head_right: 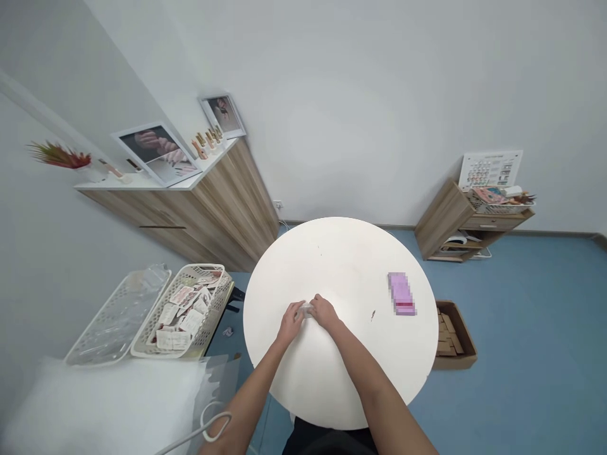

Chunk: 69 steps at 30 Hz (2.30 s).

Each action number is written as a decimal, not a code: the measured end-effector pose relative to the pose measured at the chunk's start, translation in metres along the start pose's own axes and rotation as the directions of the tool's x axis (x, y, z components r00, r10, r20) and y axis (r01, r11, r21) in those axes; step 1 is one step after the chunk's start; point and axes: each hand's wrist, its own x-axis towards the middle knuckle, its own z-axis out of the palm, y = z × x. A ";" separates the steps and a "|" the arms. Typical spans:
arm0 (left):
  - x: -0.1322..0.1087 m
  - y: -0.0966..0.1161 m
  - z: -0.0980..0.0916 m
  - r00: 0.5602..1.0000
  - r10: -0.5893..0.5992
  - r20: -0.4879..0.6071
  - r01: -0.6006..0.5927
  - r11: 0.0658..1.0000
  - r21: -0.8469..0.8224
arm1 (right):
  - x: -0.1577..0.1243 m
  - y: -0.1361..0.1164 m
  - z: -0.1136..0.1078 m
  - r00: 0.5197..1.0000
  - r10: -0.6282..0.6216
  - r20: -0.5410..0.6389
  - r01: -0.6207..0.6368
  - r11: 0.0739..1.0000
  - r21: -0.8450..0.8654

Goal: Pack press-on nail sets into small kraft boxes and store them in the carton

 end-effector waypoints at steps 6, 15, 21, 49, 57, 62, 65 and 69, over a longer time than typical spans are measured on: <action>-0.010 -0.002 0.034 0.979 0.137 -0.153 -0.075 0.931 0.357 | 0.038 0.017 0.004 0.980 0.198 0.022 -0.199 0.971 0.135; -0.044 -0.008 0.067 0.974 0.222 -0.037 -0.145 0.743 0.654 | 0.038 0.038 0.026 0.905 0.364 -0.219 -0.245 0.868 0.431; -0.039 0.001 0.067 0.987 0.162 0.010 -0.125 0.718 0.685 | 0.021 0.048 0.022 0.921 0.284 -0.268 -0.163 0.903 0.398; -0.470 -0.039 -0.211 0.445 -0.452 -0.773 0.786 0.611 0.096 | -0.117 -0.321 0.198 0.448 -0.873 0.190 0.842 0.484 0.239; -0.565 -0.059 -0.263 0.360 -0.571 -0.738 0.922 0.338 0.188 | -0.188 -0.443 0.294 0.127 -0.934 0.334 0.976 0.177 0.124; -0.573 -0.081 -0.293 0.316 -0.691 -0.650 0.947 0.276 0.168 | -0.193 -0.474 0.329 0.146 -0.870 0.471 0.981 0.188 0.041; -0.570 -0.091 -0.311 0.311 -0.752 -0.581 0.950 0.254 0.180 | -0.187 -0.487 0.338 0.188 -0.802 0.567 0.965 0.260 0.048; -0.564 -0.096 -0.321 0.389 -0.755 -0.528 0.921 0.300 0.249 | -0.173 -0.501 0.343 0.211 -0.752 0.624 0.929 0.353 0.111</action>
